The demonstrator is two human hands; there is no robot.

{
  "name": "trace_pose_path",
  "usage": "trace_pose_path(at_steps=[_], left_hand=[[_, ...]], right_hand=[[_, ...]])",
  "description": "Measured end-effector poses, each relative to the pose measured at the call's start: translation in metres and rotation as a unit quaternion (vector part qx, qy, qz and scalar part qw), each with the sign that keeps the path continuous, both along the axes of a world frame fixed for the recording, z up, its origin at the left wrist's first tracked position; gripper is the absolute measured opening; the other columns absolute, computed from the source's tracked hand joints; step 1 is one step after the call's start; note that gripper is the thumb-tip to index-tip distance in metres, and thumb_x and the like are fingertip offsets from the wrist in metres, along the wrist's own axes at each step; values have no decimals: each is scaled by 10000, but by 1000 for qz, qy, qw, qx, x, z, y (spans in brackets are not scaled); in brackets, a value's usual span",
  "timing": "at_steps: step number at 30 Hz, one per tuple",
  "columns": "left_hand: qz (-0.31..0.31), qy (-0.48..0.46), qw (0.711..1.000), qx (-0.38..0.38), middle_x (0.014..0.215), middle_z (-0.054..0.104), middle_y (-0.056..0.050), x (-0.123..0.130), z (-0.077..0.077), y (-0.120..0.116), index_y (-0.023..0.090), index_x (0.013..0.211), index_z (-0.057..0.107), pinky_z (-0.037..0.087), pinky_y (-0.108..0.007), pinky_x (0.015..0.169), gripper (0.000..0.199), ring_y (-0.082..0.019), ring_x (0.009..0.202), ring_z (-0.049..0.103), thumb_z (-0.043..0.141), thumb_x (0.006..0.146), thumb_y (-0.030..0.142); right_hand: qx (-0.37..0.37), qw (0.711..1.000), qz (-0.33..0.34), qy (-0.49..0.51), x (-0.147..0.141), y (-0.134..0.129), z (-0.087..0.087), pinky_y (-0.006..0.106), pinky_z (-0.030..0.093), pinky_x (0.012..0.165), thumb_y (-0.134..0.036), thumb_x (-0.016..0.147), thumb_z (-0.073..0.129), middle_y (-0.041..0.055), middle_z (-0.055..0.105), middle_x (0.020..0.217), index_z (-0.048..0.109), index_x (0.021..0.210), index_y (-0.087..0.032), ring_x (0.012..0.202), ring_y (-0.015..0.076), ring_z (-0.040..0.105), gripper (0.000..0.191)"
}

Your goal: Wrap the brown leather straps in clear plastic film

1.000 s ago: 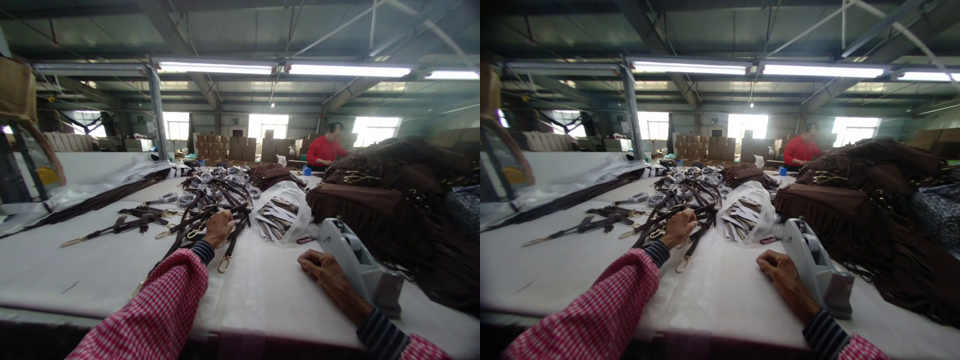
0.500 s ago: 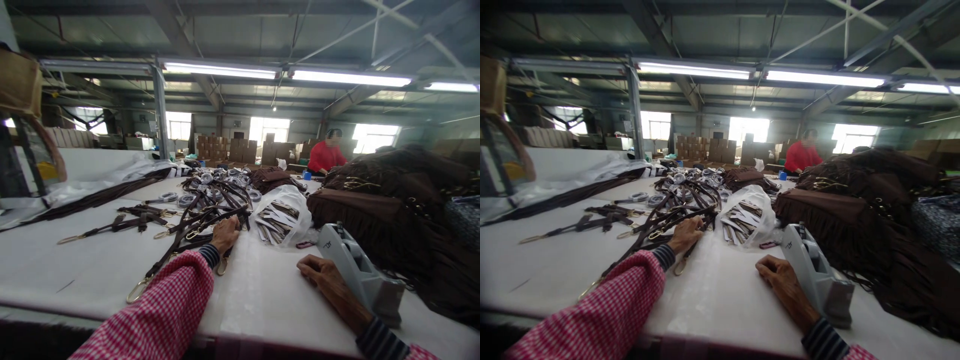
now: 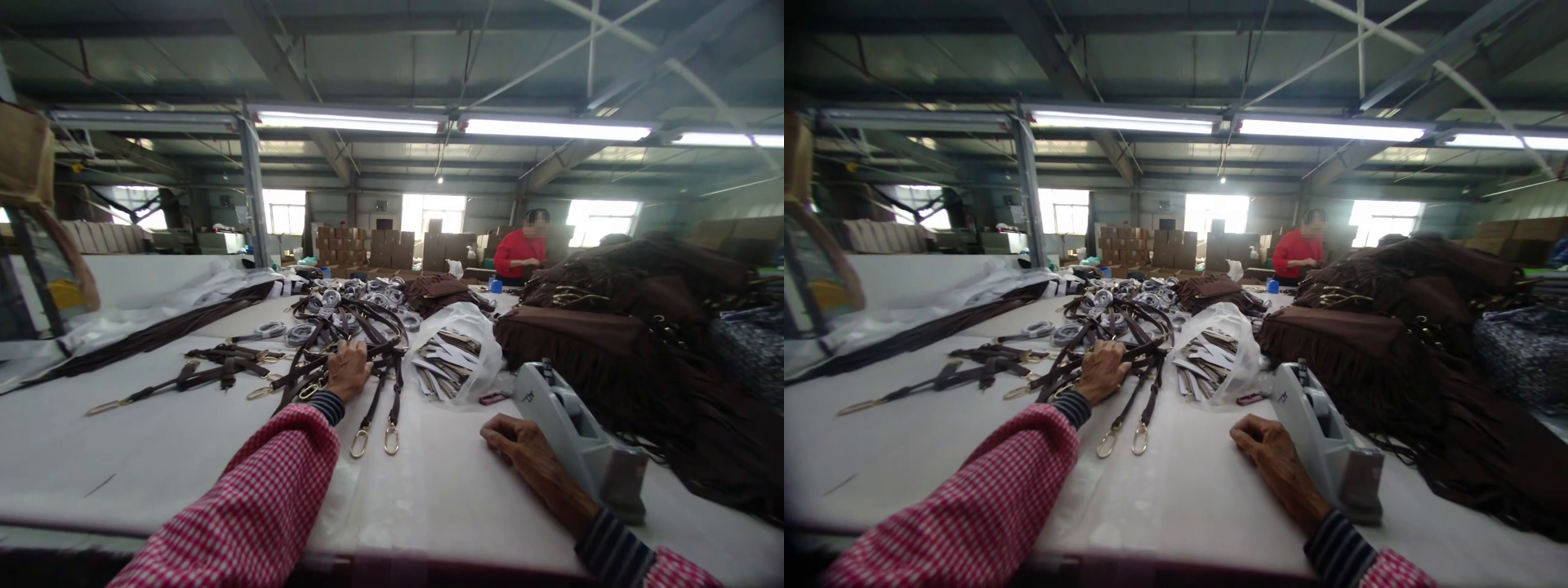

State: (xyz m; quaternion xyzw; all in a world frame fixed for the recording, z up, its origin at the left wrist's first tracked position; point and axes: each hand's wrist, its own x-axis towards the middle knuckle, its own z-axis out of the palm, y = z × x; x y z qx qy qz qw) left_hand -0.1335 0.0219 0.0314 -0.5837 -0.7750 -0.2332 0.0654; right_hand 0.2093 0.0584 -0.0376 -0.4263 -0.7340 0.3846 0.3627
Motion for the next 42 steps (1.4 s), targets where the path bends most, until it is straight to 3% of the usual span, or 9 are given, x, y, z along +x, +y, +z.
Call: trace_pose_path(at_steps=[3, 7, 14, 19, 24, 27, 32, 37, 42], left_hand=[[25, -14, 999, -19, 1241, 674, -145, -23, -3, 5, 153, 1095, 671, 435, -509, 1044, 215, -330, 1260, 550, 629, 955, 311], [1, -61, 997, -43, 949, 718, -47, -35, 0, 8, 149, 916, 694, 530, -399, 880, 265, -207, 926, 674, 626, 983, 396], [-92, -77, 993, -5, 837, 732, -32, -3, 20, -8, 173, 912, 749, 441, -279, 706, 375, -194, 832, 667, 504, 974, 450], [-99, -47, 994, -28, 956, 764, -57, 19, -22, -37, 223, 918, 750, 449, -315, 851, 122, -260, 1017, 682, 664, 843, 264], [-36, -63, 997, -19, 1189, 743, -97, 18, -61, -46, 222, 1108, 703, 450, -328, 942, 217, -265, 1178, 652, 578, 941, 282], [-33, -78, 996, -18, 1170, 753, -86, 16, -61, -44, 224, 1107, 709, 450, -329, 940, 215, -262, 1163, 660, 594, 942, 301], [-42, -99, 994, -17, 1122, 762, -80, 13, -57, -43, 207, 1085, 728, 467, -357, 934, 208, -260, 1119, 671, 631, 930, 307], [-53, -112, 992, -19, 1092, 752, -78, 10, -58, -42, 169, 1071, 725, 484, -420, 961, 240, -245, 1071, 670, 643, 952, 361], [-57, -125, 991, -4, 1034, 772, -69, 9, -57, -43, 201, 1007, 751, 469, -362, 906, 196, -250, 1046, 680, 646, 920, 342]], right_hand=[[2, 1000, 6, -5, 0, -1, 1, 351, 361, 601, -387, 849, 659, 23, 573, 660, 703, 732, -192, 620, 194, 479, 232], [-4, 1000, 7, -5, 0, -5, 6, 352, 346, 604, -368, 856, 649, 21, 559, 658, 696, 732, -188, 617, 188, 464, 223], [7, 1000, 4, -20, -1, -9, 10, 335, 358, 611, -380, 848, 654, 13, 571, 655, 689, 728, -181, 629, 184, 481, 234], [26, 999, 6, -37, 1, -8, 8, 324, 370, 612, -386, 853, 628, 4, 570, 654, 694, 746, -178, 621, 178, 488, 243], [51, 997, -1, -54, -3, -11, 13, 339, 372, 624, -360, 824, 644, 25, 599, 641, 700, 727, -175, 637, 205, 526, 216], [67, 996, 18, -64, -20, -31, 21, 351, 398, 661, -364, 846, 638, 56, 661, 725, 715, 755, -177, 706, 229, 575, 222], [124, 978, 125, -112, -64, -83, 21, 374, 439, 832, -422, 863, 721, 46, 698, 1073, 763, 1061, -263, 924, 243, 605, 257], [119, 980, 133, -91, -79, -92, 10, 355, 426, 884, -241, 865, 690, 33, 681, 1003, 760, 838, -234, 998, 229, 605, 75], [108, 982, 118, -97, -76, -89, 12, 341, 408, 845, -220, 845, 702, 17, 657, 961, 734, 817, -226, 965, 216, 595, 43]])
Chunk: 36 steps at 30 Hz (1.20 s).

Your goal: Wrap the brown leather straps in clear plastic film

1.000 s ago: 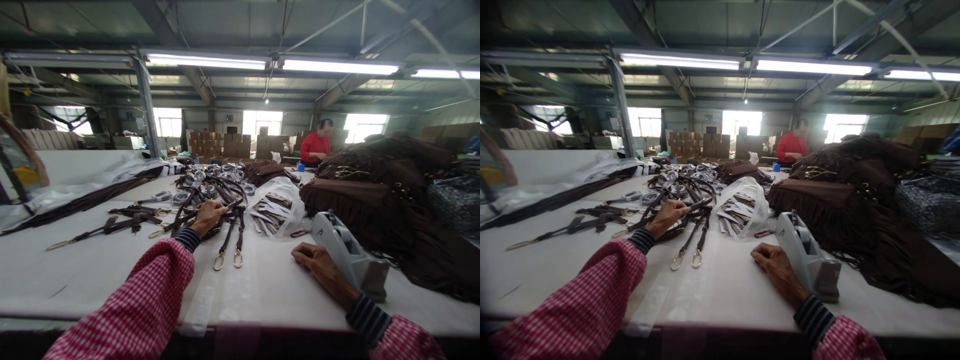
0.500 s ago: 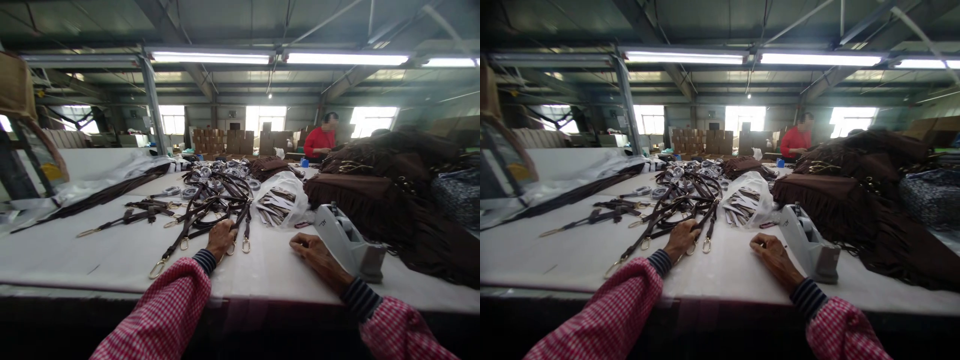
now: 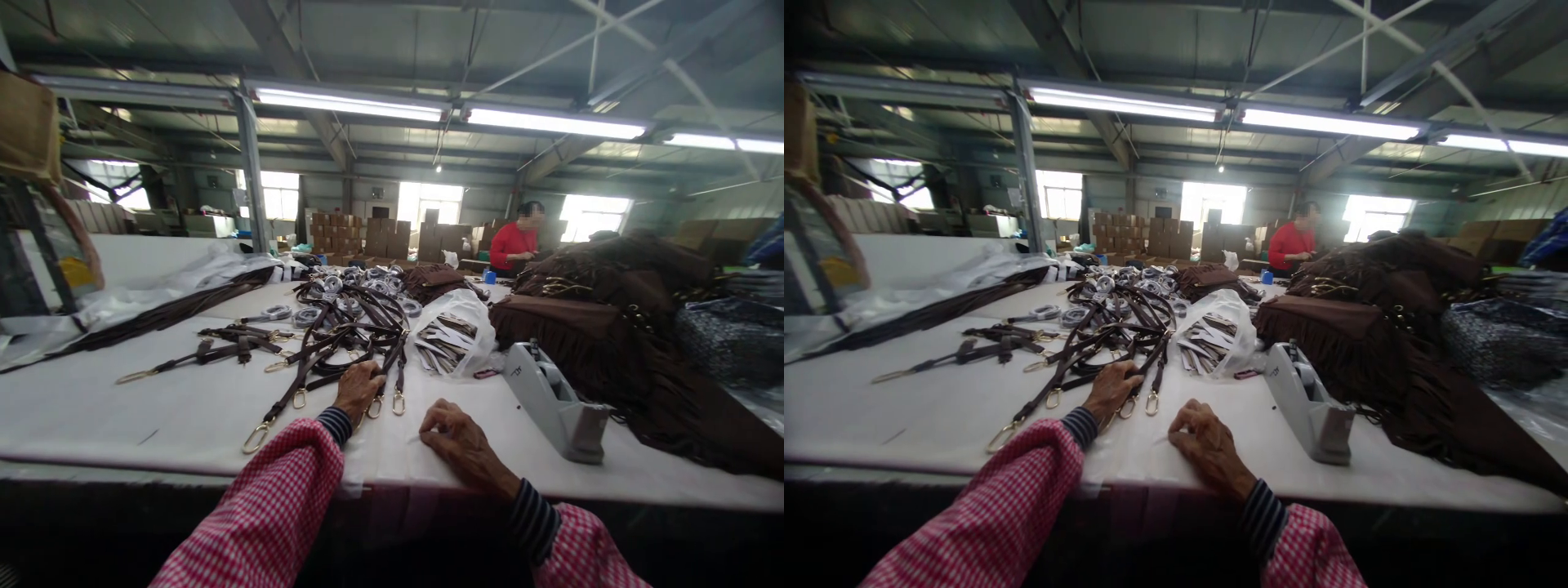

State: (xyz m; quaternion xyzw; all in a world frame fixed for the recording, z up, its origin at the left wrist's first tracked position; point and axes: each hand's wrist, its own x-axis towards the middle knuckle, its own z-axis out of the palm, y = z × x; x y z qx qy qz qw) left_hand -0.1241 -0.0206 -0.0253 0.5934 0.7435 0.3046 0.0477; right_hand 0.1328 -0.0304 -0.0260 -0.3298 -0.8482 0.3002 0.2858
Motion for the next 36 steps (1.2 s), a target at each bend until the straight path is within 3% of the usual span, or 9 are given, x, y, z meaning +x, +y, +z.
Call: trace_pose_path(at_steps=[4, 7, 15, 20, 24, 28, 32, 36], left_hand=[[-1, -5, 1000, 9, 994, 783, -56, 0, 1, -1, 235, 950, 758, 447, -317, 848, 167, -246, 1014, 689, 636, 901, 340], [0, -5, 1000, 13, 977, 779, -64, 0, 2, -1, 231, 940, 757, 442, -321, 845, 188, -253, 1004, 688, 612, 913, 348], [-4, -5, 1000, 17, 953, 766, -64, 2, 5, -2, 218, 950, 730, 468, -337, 849, 206, -255, 962, 694, 576, 937, 355], [-19, 22, 999, 37, 1042, 736, -77, 6, 25, -11, 188, 1130, 653, 506, -345, 855, 247, -241, 946, 677, 595, 927, 317], [-58, 71, 993, 73, 1180, 678, -85, 23, 52, -40, 206, 1101, 653, 451, -400, 1016, 194, -267, 1125, 600, 595, 946, 308], [-158, 78, 979, 103, 1158, 680, -50, 52, 63, -86, 248, 994, 697, 439, -398, 1034, 132, -258, 1162, 570, 606, 974, 341], [-159, -4, 974, 164, 1126, 695, -48, 79, 50, -133, 263, 965, 712, 470, -398, 1005, 114, -255, 1152, 586, 619, 980, 328], [-128, -87, 971, 181, 1031, 711, -42, 104, 22, -174, 268, 912, 709, 516, -371, 922, 124, -242, 1045, 639, 612, 982, 300]], right_hand=[[0, 1000, -7, -26, -1, -4, 3, 338, 387, 835, -291, 802, 793, 7, 656, 998, 764, 874, -256, 1005, 229, 575, 86], [-2, 1000, 0, -16, -2, -4, 2, 325, 384, 841, -212, 811, 762, 4, 660, 961, 759, 813, -237, 995, 212, 574, 25], [4, 1000, 21, -10, -2, -3, 2, 319, 376, 857, -95, 824, 673, 2, 633, 921, 662, 810, -195, 974, 195, 562, 102], [-22, 1000, 15, 14, 3, -2, 3, 305, 404, 822, -103, 860, 640, 6, 635, 917, 619, 826, -191, 915, 181, 581, 97], [-45, 998, -7, 31, 5, 0, 2, 314, 414, 770, -211, 956, 593, 22, 644, 900, 633, 933, -190, 857, 188, 589, 51], [-19, 999, 41, 20, 2, -1, 0, 336, 396, 831, -312, 764, 868, 12, 651, 987, 712, 904, -234, 960, 226, 566, 224], [-14, 998, 63, 25, 0, 0, -1, 332, 371, 827, -211, 797, 819, 1, 642, 900, 719, 750, -223, 960, 219, 546, 111], [-35, 997, 62, 42, 2, 1, 0, 331, 355, 821, -140, 787, 770, 2, 626, 836, 680, 710, -191, 901, 200, 530, 129]])
